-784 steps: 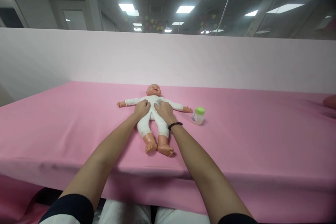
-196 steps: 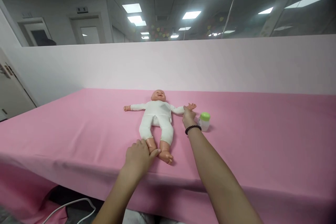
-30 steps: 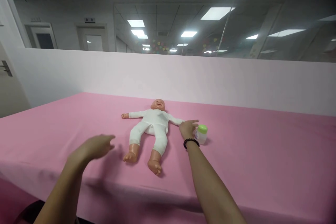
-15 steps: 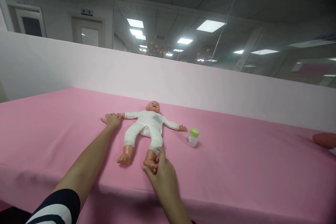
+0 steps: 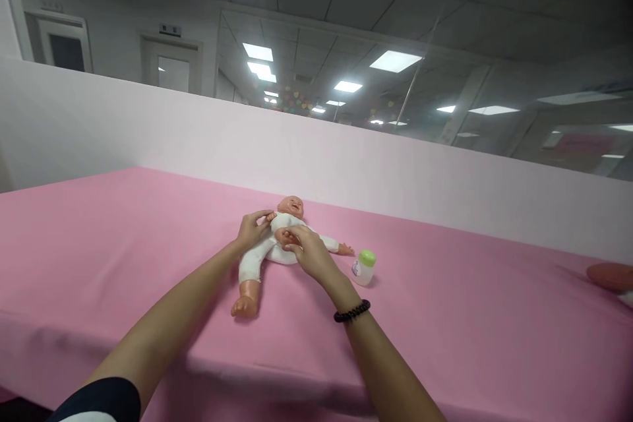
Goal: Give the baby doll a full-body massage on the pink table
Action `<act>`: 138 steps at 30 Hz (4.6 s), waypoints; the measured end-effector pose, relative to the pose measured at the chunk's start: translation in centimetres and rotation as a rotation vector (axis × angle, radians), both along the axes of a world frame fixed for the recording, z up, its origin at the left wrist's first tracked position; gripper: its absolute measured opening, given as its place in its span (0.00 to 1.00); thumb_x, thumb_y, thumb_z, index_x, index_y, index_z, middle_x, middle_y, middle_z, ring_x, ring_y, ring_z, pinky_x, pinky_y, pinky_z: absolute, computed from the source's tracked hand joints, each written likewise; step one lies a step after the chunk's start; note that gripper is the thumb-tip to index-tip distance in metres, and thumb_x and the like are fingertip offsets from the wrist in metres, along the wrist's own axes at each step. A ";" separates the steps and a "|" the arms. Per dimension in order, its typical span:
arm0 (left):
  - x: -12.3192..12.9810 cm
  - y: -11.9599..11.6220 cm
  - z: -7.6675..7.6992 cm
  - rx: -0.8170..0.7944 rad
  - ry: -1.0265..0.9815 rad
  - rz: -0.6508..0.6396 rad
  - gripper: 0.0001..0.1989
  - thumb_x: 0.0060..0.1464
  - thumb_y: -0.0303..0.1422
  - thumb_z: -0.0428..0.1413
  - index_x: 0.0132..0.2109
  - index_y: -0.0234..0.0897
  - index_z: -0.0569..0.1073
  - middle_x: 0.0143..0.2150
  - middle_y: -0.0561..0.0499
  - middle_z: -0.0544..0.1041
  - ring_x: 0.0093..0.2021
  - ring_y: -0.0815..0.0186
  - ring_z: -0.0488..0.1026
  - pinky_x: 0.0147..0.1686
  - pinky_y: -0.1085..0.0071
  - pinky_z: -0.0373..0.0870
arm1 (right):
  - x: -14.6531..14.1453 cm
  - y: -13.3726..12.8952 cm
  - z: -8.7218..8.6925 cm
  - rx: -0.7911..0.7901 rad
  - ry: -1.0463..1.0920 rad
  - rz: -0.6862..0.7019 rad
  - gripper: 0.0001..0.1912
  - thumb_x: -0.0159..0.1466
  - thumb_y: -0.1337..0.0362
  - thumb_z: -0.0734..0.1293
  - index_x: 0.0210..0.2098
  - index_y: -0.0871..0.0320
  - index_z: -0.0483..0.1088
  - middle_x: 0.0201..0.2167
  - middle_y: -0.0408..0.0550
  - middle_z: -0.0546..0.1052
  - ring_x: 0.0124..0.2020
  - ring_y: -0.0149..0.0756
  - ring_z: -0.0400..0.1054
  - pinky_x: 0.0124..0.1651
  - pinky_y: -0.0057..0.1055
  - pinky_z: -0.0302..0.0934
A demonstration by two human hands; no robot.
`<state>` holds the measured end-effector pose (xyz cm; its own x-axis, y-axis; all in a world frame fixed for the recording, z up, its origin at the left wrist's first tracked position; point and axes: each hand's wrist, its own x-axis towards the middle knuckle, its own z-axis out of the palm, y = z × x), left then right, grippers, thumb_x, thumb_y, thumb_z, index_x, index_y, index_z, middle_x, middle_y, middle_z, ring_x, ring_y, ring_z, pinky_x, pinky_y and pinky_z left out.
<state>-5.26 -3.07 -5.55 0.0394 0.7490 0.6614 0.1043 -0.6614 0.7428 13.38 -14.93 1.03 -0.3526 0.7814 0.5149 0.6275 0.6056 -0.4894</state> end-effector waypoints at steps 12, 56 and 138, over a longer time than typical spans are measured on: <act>-5.3 4.4 -3.5 -0.389 -0.625 0.431 0.08 0.43 0.30 0.64 0.28 0.36 0.71 0.31 0.50 0.76 0.36 0.63 0.74 0.44 0.62 0.72 | 6.4 -12.0 -4.8 -0.135 0.007 -0.062 0.18 0.62 0.75 0.58 0.44 0.52 0.72 0.46 0.48 0.74 0.43 0.37 0.70 0.44 0.30 0.64; -6.3 4.0 -3.6 -0.463 -0.476 0.429 0.13 0.51 0.37 0.61 0.29 0.39 0.64 0.26 0.54 0.67 0.32 0.64 0.70 0.36 0.65 0.69 | 5.7 -11.9 -4.4 -0.251 0.007 0.002 0.18 0.58 0.75 0.59 0.41 0.52 0.73 0.40 0.45 0.76 0.36 0.35 0.70 0.38 0.29 0.64; -0.5 -0.8 -1.3 -0.037 0.081 0.050 0.12 0.52 0.36 0.59 0.44 0.39 0.74 0.45 0.49 0.78 0.45 0.62 0.74 0.48 0.64 0.67 | -0.4 -5.8 -1.4 -0.033 0.128 0.000 0.14 0.63 0.73 0.61 0.43 0.52 0.73 0.41 0.45 0.76 0.41 0.38 0.69 0.42 0.33 0.64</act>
